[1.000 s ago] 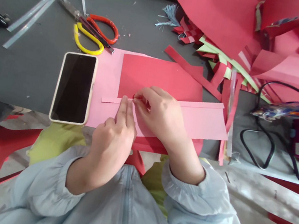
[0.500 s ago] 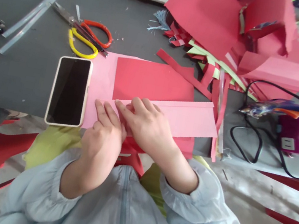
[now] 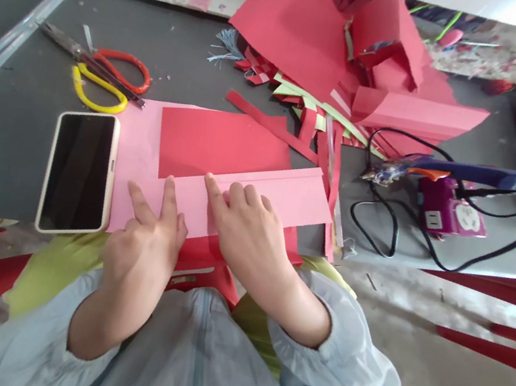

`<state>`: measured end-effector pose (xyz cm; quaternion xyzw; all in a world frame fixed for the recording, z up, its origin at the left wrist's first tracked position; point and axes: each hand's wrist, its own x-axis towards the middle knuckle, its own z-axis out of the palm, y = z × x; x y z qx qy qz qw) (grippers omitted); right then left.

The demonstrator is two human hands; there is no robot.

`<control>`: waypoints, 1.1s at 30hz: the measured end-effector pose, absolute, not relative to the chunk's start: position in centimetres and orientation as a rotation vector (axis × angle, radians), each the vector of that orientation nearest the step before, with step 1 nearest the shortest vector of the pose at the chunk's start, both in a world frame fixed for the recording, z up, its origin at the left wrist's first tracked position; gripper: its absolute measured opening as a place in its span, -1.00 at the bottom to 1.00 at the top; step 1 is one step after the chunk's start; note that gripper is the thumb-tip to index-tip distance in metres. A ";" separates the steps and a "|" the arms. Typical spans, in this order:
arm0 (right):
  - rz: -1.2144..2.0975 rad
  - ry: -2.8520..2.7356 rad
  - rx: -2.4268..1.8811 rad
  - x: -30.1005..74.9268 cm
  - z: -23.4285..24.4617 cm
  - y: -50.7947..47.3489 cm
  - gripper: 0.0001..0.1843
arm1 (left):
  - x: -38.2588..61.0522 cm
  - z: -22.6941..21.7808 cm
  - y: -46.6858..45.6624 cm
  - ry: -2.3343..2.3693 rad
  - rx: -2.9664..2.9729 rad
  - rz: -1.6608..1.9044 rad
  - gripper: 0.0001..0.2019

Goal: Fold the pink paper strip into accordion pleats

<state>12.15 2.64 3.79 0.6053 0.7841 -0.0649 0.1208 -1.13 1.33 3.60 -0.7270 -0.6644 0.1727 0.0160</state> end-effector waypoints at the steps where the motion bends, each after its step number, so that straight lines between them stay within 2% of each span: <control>1: -0.193 2.262 1.782 12.5 3.8 2.7 -0.35 | -1.2 3.5 1.4 -2.068 -2.259 0.541 -0.44; 17: -0.062 1.990 1.993 19.2 3.3 2.6 -0.33 | -1.9 3.4 1.3 -1.880 -2.262 0.516 -0.41; 33: -0.086 1.853 2.145 21.9 3.7 2.6 -0.35 | -1.8 3.6 1.4 -1.821 -2.239 0.556 -0.40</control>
